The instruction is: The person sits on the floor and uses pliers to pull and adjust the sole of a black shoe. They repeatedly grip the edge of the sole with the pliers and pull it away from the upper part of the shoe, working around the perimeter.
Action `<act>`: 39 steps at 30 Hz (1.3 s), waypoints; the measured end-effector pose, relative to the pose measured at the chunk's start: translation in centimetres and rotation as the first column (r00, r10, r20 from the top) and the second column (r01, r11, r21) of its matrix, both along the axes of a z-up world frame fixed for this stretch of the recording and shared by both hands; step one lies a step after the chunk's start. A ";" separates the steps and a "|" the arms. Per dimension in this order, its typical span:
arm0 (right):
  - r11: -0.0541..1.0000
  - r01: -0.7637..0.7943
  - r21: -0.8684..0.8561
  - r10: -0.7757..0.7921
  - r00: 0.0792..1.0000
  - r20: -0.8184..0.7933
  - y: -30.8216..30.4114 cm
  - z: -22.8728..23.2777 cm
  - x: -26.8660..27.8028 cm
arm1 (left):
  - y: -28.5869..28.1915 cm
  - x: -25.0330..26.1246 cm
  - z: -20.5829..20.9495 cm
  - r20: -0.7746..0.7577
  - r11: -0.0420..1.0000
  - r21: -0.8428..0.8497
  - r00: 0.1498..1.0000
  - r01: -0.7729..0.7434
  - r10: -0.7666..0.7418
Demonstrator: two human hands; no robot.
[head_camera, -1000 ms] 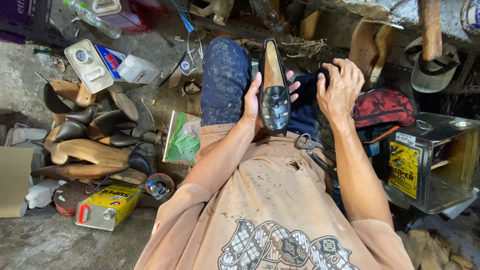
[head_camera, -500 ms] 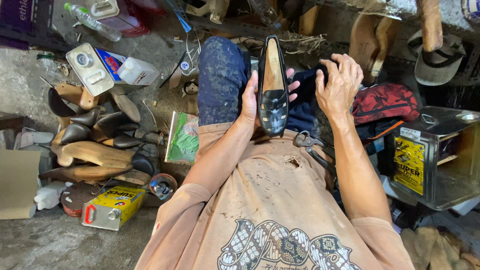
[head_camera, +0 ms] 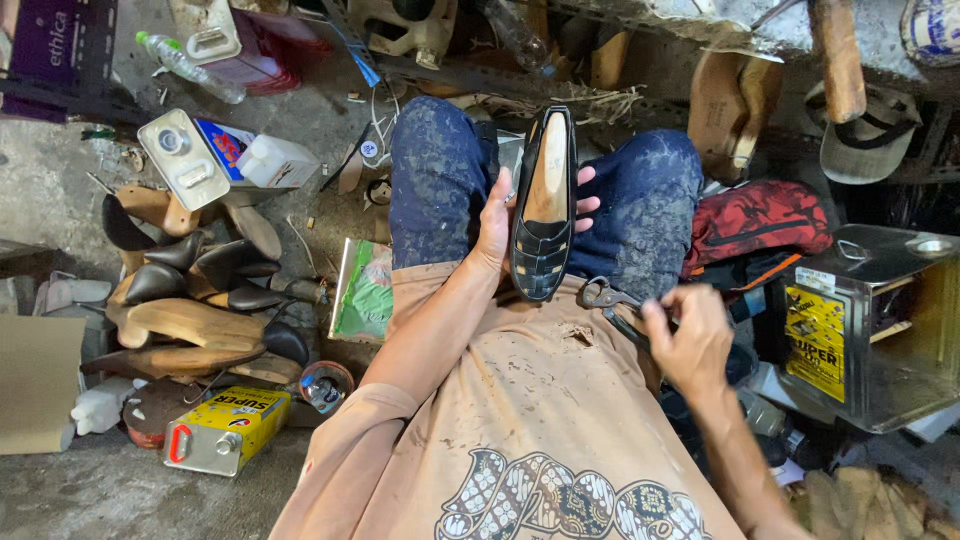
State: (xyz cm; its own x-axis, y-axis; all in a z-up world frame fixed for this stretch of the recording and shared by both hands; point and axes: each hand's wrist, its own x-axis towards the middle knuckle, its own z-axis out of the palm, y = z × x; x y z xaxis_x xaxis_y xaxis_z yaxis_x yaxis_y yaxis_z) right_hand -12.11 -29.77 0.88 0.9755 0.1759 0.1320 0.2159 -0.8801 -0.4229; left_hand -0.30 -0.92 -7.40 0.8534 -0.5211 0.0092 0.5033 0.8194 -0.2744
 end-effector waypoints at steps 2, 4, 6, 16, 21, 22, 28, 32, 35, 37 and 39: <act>0.993 0.118 -0.022 -0.120 0.985 -0.126 1.0 0.1 -3.8 | -0.2 -0.2 0.5 0.005 0.999 0.033 1.000 -0.004 0.004; 0.971 0.235 -0.050 -0.240 0.941 -0.240 1.9 1.1 -5.5 | -0.2 -0.5 2.3 0.018 0.997 0.072 1.000 -0.005 0.004; 0.805 0.558 0.202 -0.357 0.727 -0.587 2.9 3.1 -5.3 | 0.4 -1.0 5.6 0.156 0.471 0.871 0.988 -0.139 0.003; 0.474 0.397 0.786 0.082 0.869 -0.488 8.3 8.6 4.4 | 2.0 -0.4 10.7 0.403 -0.665 0.427 0.787 -0.613 -0.467; 0.817 0.318 0.481 -0.118 0.909 -0.401 9.9 7.2 11.6 | 3.2 0.1 10.8 0.477 -0.517 0.629 0.814 -0.580 -0.333; 0.815 0.318 0.484 -0.114 0.907 -0.405 10.5 7.3 11.9 | 3.2 -0.2 10.5 0.472 -0.522 0.629 0.816 -0.576 -0.333; 0.761 0.377 0.527 -0.171 0.902 -0.397 10.2 5.4 12.2 | 3.0 0.9 12.5 0.380 -0.362 0.799 0.870 -0.479 -0.313; 0.787 0.333 0.519 -0.115 0.906 -0.407 9.0 7.4 10.3 | 2.1 1.1 15.5 0.233 -0.299 0.886 0.898 -0.354 -0.374; 0.797 0.295 0.527 -0.019 0.885 -0.465 8.4 11.3 8.3 | 2.5 1.2 18.8 0.346 -0.208 0.877 0.869 -0.434 -0.354; 0.790 0.309 0.529 0.038 0.837 -0.546 7.8 12.9 5.6 | 2.9 1.0 20.3 0.447 -0.135 0.850 0.832 -0.509 -0.328; 0.741 0.316 0.593 0.193 0.745 -0.638 7.1 13.3 3.0 | 3.3 1.3 20.0 0.545 -0.281 0.699 0.744 -0.658 -0.386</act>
State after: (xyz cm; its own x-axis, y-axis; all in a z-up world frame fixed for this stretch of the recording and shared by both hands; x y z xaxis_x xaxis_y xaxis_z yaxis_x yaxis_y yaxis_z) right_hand -9.10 -22.69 14.15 0.8600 0.2338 -0.4535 -0.3653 -0.3384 -0.8672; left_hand 1.03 2.36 12.59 0.9767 -0.1915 0.0968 -0.1325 -0.1833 0.9741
